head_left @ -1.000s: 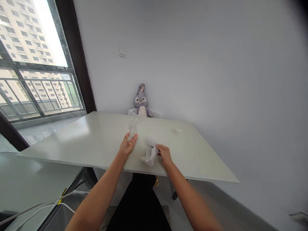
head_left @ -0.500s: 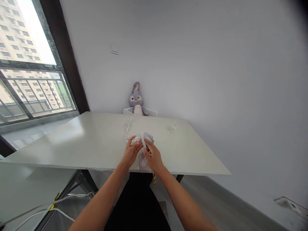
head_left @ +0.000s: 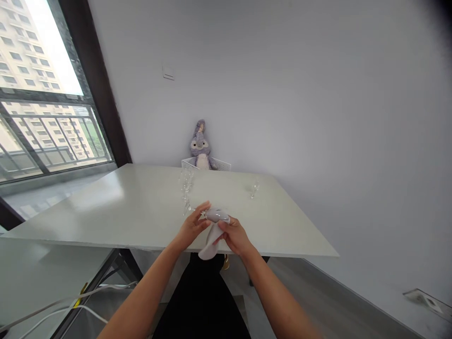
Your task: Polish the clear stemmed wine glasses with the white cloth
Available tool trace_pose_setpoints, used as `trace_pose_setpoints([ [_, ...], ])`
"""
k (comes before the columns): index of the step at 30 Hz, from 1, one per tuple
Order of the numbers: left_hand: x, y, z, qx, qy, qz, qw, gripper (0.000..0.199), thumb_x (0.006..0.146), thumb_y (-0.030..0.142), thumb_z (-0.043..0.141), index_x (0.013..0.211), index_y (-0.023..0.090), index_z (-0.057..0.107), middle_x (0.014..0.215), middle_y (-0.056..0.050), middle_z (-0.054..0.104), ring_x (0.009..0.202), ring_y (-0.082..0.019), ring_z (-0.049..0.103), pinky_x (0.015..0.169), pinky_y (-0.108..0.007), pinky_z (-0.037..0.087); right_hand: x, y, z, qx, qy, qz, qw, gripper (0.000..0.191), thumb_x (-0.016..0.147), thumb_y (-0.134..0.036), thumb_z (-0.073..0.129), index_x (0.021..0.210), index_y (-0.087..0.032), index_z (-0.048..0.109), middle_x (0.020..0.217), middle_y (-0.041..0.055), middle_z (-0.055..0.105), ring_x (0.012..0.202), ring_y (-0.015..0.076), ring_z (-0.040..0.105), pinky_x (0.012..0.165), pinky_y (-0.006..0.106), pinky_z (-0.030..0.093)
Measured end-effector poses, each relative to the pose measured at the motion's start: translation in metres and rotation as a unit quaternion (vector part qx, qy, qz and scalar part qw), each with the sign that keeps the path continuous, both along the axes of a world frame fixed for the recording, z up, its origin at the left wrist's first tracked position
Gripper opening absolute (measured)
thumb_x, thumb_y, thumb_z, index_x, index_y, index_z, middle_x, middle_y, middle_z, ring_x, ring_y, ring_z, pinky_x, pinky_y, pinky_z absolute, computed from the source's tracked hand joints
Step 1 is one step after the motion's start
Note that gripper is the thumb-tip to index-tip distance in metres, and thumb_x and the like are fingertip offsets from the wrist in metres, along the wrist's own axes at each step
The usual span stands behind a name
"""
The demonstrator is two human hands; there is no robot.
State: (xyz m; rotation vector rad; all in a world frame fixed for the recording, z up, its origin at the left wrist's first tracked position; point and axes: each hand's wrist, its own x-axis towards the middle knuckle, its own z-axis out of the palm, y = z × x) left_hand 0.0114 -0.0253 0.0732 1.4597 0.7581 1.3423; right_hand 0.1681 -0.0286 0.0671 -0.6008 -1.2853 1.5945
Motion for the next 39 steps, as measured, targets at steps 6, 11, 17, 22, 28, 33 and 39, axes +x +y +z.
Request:
trace_pose_setpoints([
  [6, 0.001, -0.012, 0.013, 0.009, 0.051, 0.0, 0.999, 0.046, 0.073, 0.034, 0.06, 0.115, 0.019, 0.052, 0.113, -0.009, 0.056, 0.098, -0.02, 0.054, 0.084, -0.033, 0.045, -0.001, -0.019, 0.0, 0.078, -0.071, -0.064, 0.992, 0.029, 0.08, -0.044, 0.049, 0.087, -0.018, 0.059, 0.06, 0.0, 0.057, 0.052, 0.0135, 0.053, 0.052, 0.027, 0.045],
  [11, 0.0, -0.017, 0.017, -0.084, 0.131, -0.003, 0.988, 0.047, 0.082, 0.047, 0.039, 0.116, 0.017, 0.051, 0.086, -0.006, 0.06, 0.07, -0.015, 0.056, 0.063, -0.031, 0.051, 0.006, -0.028, -0.005, 0.318, -0.323, -0.14, 0.88, 0.027, 0.079, -0.041, 0.05, 0.088, -0.018, 0.061, 0.076, 0.0061, 0.063, 0.075, 0.0196, 0.056, 0.072, 0.033, 0.043],
  [17, -0.006, -0.022, 0.018, 0.031, 0.148, -0.097, 0.984, 0.049, 0.078, 0.036, 0.054, 0.124, 0.024, 0.045, 0.126, -0.009, 0.045, 0.105, -0.021, 0.048, 0.085, -0.031, 0.044, 0.006, -0.039, 0.001, 0.059, -0.099, -0.099, 0.988, 0.038, 0.085, -0.049, 0.036, 0.083, -0.016, 0.057, 0.051, -0.0012, 0.053, 0.039, 0.0118, 0.047, 0.044, 0.025, 0.039],
  [22, 0.005, -0.033, 0.018, -0.028, 0.1, -0.079, 0.991, 0.049, 0.083, 0.04, 0.045, 0.126, 0.018, 0.042, 0.084, -0.005, 0.059, 0.072, -0.013, 0.054, 0.066, -0.026, 0.048, 0.006, -0.06, 0.002, 0.228, -0.279, -0.175, 0.916, 0.034, 0.083, -0.044, 0.042, 0.093, -0.015, 0.059, 0.068, 0.0063, 0.063, 0.059, 0.017, 0.057, 0.054, 0.027, 0.043],
  [28, 0.0, -0.038, 0.016, -0.012, 0.127, -0.098, 0.987, 0.048, 0.083, 0.041, 0.043, 0.127, 0.022, 0.042, 0.107, -0.008, 0.057, 0.089, -0.017, 0.055, 0.079, -0.031, 0.047, 0.014, -0.055, 0.005, 0.233, -0.26, -0.146, 0.926, 0.034, 0.082, -0.045, 0.043, 0.085, -0.016, 0.062, 0.062, 0.0038, 0.062, 0.054, 0.015, 0.054, 0.052, 0.026, 0.042],
  [33, 0.005, -0.041, 0.011, 0.053, 0.121, -0.03, 0.991, 0.042, 0.079, 0.036, 0.052, 0.119, 0.021, 0.051, 0.124, -0.01, 0.049, 0.106, -0.021, 0.049, 0.085, -0.031, 0.043, 0.007, -0.059, 0.003, 0.032, -0.079, -0.103, 0.991, 0.041, 0.085, -0.048, 0.035, 0.084, -0.015, 0.059, 0.05, -0.0005, 0.054, 0.038, 0.0112, 0.046, 0.04, 0.023, 0.036],
  [39, 0.009, -0.047, 0.012, 0.025, 0.243, 0.026, 0.969, 0.045, 0.087, 0.041, 0.032, 0.123, 0.018, 0.045, 0.075, -0.002, 0.063, 0.065, -0.013, 0.058, 0.061, -0.024, 0.046, 0.017, -0.057, -0.017, 0.415, -0.419, -0.215, 0.778, 0.025, 0.083, -0.032, 0.046, 0.093, -0.017, 0.062, 0.076, 0.0074, 0.066, 0.069, 0.0165, 0.059, 0.06, 0.025, 0.041],
])
